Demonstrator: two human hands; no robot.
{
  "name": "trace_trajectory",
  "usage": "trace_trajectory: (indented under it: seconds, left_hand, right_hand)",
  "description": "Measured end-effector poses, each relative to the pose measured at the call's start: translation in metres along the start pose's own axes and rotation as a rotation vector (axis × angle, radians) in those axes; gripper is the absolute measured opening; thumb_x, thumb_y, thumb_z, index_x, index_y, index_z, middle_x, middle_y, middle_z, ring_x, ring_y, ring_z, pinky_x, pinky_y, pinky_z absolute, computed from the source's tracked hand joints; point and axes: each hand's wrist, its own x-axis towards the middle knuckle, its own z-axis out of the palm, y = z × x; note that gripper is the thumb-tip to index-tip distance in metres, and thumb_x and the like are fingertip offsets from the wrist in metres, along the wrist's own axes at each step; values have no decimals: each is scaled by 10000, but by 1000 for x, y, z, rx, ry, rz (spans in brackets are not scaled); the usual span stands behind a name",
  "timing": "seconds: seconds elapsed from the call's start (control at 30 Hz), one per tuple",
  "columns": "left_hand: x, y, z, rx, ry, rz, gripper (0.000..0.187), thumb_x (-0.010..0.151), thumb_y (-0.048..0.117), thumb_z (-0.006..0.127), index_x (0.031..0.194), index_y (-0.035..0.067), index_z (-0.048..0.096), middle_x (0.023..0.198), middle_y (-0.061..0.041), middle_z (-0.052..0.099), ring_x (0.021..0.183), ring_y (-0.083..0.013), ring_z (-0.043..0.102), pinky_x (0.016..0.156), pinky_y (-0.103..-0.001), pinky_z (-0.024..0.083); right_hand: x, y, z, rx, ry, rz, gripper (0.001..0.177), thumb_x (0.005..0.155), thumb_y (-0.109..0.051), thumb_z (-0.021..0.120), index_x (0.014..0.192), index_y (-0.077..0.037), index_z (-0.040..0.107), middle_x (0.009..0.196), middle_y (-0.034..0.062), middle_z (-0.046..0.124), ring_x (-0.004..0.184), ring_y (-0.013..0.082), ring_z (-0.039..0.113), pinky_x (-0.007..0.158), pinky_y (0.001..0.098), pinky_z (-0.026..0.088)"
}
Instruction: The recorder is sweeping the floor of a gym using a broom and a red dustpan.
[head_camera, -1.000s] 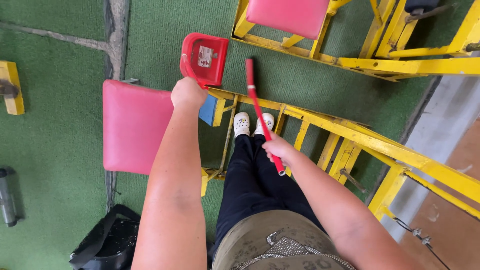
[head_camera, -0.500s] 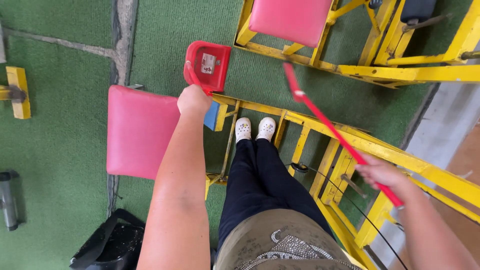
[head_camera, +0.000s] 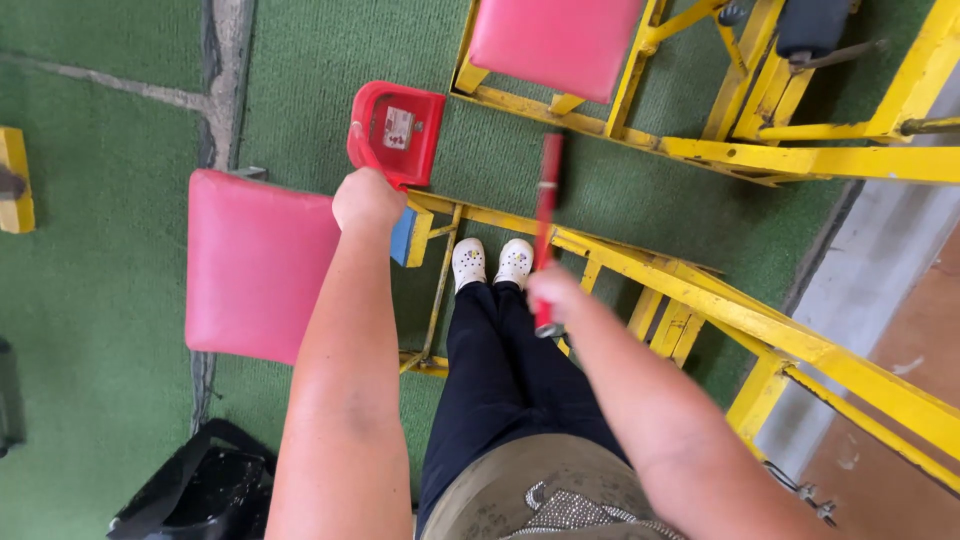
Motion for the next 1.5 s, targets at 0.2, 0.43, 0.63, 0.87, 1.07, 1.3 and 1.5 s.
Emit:
trace_trajectory:
  seconds: [0.2,0.43,0.63,0.87,1.07,1.3,1.5]
  left_hand:
    - [5,15,23,-6,1,15,281,875,264,728,1050,46,757,1075,-205,744,1021,-352,721,863,-460,575]
    - [0,4,15,-29,-15,26,287,856,270,740,1044,53,764,1084,-201,741,1034,-353,718,878,-450,573]
    - [16,-19,3,-33,-23,36,287,857,287,750,1036,63,770,1088,-182,746,1031,-352,713,865,-451,580]
    - [21,-31,-9,-70,-52,21,337,838,334,765,1050,72,759,1072,-184,743,1020,-359,711,864,-462,574]
    - [18,-46,-20,-80,-91,4,302,848,319,736,1067,113,769,1076,-168,746,1021,-347,711,869,-464,573]
    - [22,-125,-72,-208,-30,92,362,785,411,790,1069,187,794,1013,-139,754,973,-334,711,864,-458,556]
    - [18,-185,-52,-689,77,-121,352,847,352,812,1095,102,802,743,-119,734,592,-179,653,589,-360,539]
  right_hand:
    - [-49,-49,61,-193,-291,25,734,904,-37,616,1559,-239,352,642,-25,509,470,120,472,389,310,425]
    - [-151,-36,-120,-341,-211,27,666,981,-134,553,1593,-272,330,570,-35,423,394,99,373,352,278,313]
    - [-143,15,-250,-33,20,280,580,969,-148,520,1506,-342,421,617,-58,380,421,55,320,371,233,235]
    - [-4,-19,-59,-102,53,133,185,900,-146,623,757,-109,512,538,14,474,414,171,437,374,345,327]
    - [-67,-83,138,-88,-302,51,573,899,-31,575,1421,-218,430,691,4,487,463,111,466,385,287,399]
    - [-113,-108,104,-474,-378,-72,568,911,-30,531,1453,-179,447,661,21,459,416,132,433,326,308,374]
    - [-182,-159,48,-639,-295,-56,774,942,-99,553,1615,-340,255,663,-8,446,437,110,398,369,299,384]
